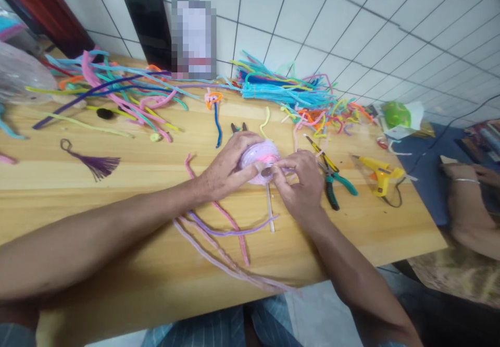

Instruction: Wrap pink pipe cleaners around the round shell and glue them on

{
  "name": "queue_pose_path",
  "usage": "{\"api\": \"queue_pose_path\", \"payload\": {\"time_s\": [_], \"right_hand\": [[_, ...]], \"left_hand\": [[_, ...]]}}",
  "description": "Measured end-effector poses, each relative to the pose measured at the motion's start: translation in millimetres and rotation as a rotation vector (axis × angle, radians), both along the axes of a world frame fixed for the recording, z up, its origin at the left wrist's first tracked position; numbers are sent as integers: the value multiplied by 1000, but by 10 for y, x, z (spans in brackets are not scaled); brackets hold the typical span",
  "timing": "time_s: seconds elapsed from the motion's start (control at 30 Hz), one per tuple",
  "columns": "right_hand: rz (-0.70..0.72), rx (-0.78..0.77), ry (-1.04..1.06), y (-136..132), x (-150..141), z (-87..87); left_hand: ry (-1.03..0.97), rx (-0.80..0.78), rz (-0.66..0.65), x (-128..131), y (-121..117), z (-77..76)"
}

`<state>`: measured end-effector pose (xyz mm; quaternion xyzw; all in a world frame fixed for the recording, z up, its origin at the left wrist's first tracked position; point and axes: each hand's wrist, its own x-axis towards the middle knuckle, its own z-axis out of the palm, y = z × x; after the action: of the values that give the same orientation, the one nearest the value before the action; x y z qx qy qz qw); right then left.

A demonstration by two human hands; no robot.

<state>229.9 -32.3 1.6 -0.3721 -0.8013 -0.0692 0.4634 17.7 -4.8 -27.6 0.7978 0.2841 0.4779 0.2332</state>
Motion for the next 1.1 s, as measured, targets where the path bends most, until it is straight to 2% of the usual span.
{"api": "queue_pose_path", "payload": {"time_s": [0.37,0.73,1.1], "right_hand": [[11,-135,96,-50,31,10],[3,-142,95,-52,66,-34],[-1,-119,39,-48,72,-48]], "left_hand": [[39,21,-32,-15,42,-46],[37,-18,34,17,5,-22],[43,-24,0,-23,-2,-15]]}}
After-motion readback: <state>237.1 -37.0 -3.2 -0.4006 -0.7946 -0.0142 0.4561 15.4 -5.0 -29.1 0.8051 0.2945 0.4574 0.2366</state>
